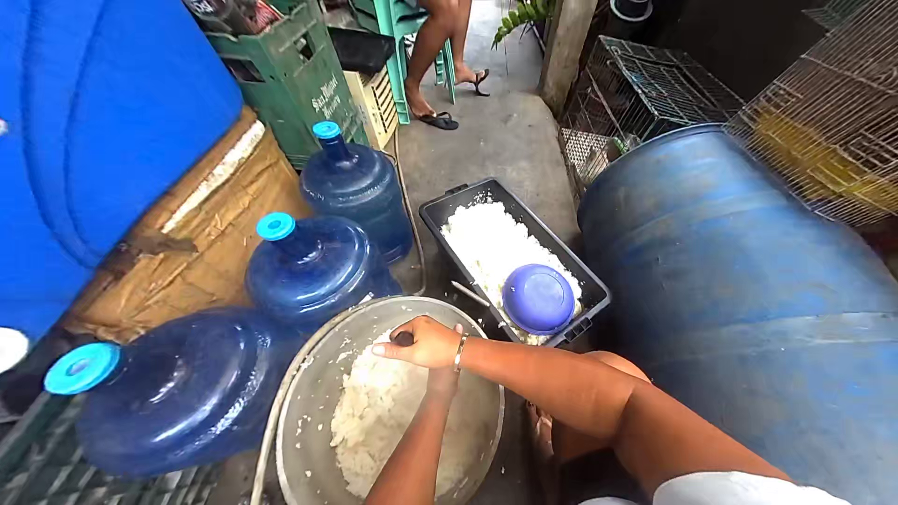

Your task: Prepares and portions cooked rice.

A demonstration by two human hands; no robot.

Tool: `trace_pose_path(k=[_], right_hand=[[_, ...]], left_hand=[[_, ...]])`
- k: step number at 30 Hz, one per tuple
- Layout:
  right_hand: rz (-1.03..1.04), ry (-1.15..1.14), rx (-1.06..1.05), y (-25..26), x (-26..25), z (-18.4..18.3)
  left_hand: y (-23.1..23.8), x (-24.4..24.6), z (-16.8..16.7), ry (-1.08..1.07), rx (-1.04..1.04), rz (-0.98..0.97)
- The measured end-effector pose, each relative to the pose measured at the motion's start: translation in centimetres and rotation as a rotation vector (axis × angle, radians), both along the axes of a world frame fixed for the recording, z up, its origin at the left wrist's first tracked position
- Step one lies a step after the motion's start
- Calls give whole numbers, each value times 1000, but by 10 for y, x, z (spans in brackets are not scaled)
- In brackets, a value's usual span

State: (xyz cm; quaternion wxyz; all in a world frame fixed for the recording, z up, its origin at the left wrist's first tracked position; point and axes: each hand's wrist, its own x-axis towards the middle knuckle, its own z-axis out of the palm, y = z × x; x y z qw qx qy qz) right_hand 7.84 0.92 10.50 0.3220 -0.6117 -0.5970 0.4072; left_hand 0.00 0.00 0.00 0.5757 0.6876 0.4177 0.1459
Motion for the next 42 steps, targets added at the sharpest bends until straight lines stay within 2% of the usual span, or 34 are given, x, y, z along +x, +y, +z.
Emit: trace_pose_path(k=[3, 5, 8, 9, 13, 15, 21, 26, 30, 34, 38, 42], right_hand=[[-39, 21, -42, -1, 0, -1], [-80, 52, -97, -2, -2, 2], [-140, 108, -70, -2, -15, -18], [-151, 117, -96, -2, -18, -20], [-222, 189, -147, 4, -34, -24], [-252, 239, -161, 5, -40, -26], [-316, 392, -204, 12, -60, -33], [-302, 457, -150, 15, -78, -32], [-321, 549, -68, 14, -87, -26], [-297, 580, 44, 3, -84, -4], [-199, 504, 118, -6, -68, 25], [-97, 573, -105, -12, -53, 6]], left_hand=[[-2, -1, -22, 53, 136, -32], [0, -6, -20, 243, 259, -191], [-7, -16, -13, 312, 208, -191], [-11, -21, -16, 272, 170, -149], [-19, -34, -39, -191, -8, 144], [-22, -37, -39, -267, -162, 238], [-19, -60, -40, -224, -257, 311], [-15, -87, -30, -194, -254, 300], [-6, -105, -14, -132, -136, 250], [0, -115, 16, 5, 21, 204], [-12, -90, 35, -162, -127, 257], [-24, -74, 0, -298, -313, 222]])
